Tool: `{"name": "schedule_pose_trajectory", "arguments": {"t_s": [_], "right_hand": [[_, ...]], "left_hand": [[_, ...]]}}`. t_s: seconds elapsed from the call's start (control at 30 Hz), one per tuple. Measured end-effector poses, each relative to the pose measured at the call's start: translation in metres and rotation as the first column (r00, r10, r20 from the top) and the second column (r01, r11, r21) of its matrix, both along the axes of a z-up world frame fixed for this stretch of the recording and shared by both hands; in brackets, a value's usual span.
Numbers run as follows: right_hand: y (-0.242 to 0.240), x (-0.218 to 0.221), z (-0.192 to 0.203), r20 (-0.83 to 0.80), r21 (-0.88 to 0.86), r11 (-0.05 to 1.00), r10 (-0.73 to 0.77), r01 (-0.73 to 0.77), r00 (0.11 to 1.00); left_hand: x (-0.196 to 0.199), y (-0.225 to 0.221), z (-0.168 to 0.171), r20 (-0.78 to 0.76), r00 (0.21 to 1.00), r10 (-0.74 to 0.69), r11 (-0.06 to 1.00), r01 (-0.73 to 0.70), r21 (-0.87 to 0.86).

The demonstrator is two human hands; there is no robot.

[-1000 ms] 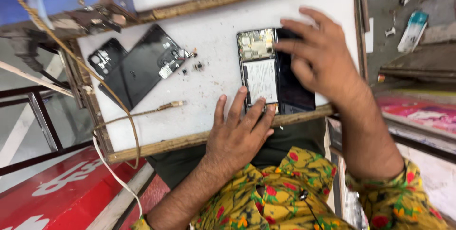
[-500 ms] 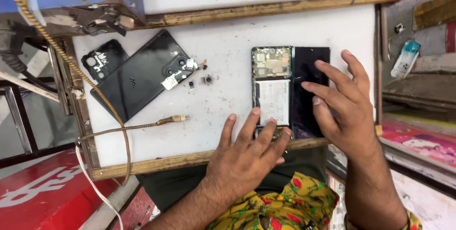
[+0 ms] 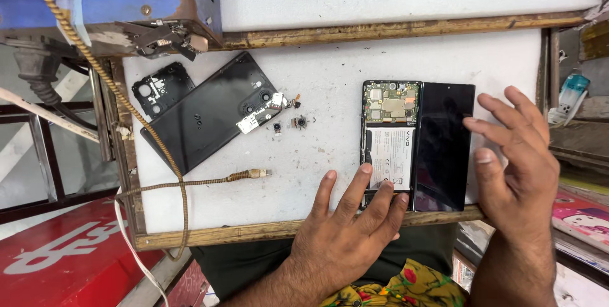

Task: The person disassembles a smartphone, removes the screen and internal components, and reassembles the device. They handle the battery, motherboard, and display, then connect a charging cable to test the phone.

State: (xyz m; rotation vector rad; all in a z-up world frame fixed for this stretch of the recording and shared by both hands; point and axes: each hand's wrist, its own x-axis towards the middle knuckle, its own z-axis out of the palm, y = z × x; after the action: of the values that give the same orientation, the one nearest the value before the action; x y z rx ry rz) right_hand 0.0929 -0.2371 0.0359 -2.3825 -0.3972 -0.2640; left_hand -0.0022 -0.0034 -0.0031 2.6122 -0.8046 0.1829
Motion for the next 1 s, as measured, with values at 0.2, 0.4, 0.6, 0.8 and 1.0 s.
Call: {"name": "schedule_pose_trajectory", "arguments": {"t_s": [0.2,0.4,0.6,0.8,1.0], "right_hand": [[-0.006,0.002,-0.002,-0.002,-0.015,1.0,0.001,-0.001,1.0],[-0.007,0.004,-0.004,-0.016,-0.025,1.0,0.009,-0.009,1.0],[-0.007,0.006,-0.004,-0.068,-0.009,0.999,-0.035,0.034,0.997],[-0.028,0.027,0.003,-0.197,0.101,0.995,0.02,0.0,0.98],[-0.06,0.044,-0.003,-0.108,0.049,0.998,0.045,-0.04,0.993]], "left_hand": [[0.003,-0.001,-0.002,0.024,1.0,-0.002,1.0,0.001,0.013],[0.005,0.001,-0.002,-0.02,0.999,-0.027,1.0,0.027,-0.003],[0.005,0.002,-0.004,-0.061,0.996,-0.057,0.998,0.056,-0.029],[0.005,0.0,-0.008,-0.017,0.999,-0.027,1.0,0.027,-0.007],[0.003,-0.004,-0.015,0.018,1.0,0.002,0.999,-0.002,-0.039]]}}
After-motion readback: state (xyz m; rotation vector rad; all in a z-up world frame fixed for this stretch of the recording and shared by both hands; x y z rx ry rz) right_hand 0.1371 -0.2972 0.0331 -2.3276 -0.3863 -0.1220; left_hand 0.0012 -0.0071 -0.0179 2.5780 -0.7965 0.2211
